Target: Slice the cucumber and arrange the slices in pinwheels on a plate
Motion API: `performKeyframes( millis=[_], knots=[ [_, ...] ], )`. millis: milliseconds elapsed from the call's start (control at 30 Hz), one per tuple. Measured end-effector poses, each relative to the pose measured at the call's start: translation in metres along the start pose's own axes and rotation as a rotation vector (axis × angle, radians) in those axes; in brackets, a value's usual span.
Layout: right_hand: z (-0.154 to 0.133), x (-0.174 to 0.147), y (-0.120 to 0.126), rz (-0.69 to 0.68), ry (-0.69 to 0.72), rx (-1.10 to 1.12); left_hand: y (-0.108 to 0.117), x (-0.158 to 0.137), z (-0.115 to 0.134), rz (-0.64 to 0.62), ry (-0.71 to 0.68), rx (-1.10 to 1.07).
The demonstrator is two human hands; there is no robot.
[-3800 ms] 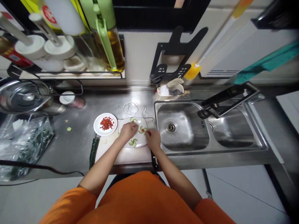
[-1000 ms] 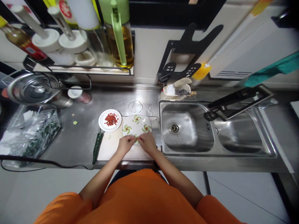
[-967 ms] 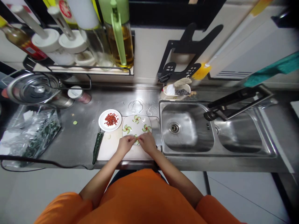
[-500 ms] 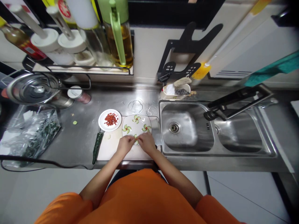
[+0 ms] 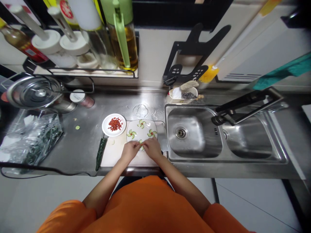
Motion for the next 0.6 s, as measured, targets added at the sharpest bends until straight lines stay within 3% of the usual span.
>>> performKeyframes(
  millis=[600],
  knots=[
    [0.0001, -0.0007, -0.0020, -0.005, -0.034, -0.017, 0.0007, -0.0010, 0.0002, 0.010, 0.000, 0.011]
  ],
)
Point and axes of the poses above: each hand's wrist, its own x-axis towards the middle knuckle, its own y-axis out of the back of the hand, z = x × y, the point moved 1 cm from there along x, towards the middle knuckle, and after that the axes turned 10 degrees about z, right-handed, at the moved point
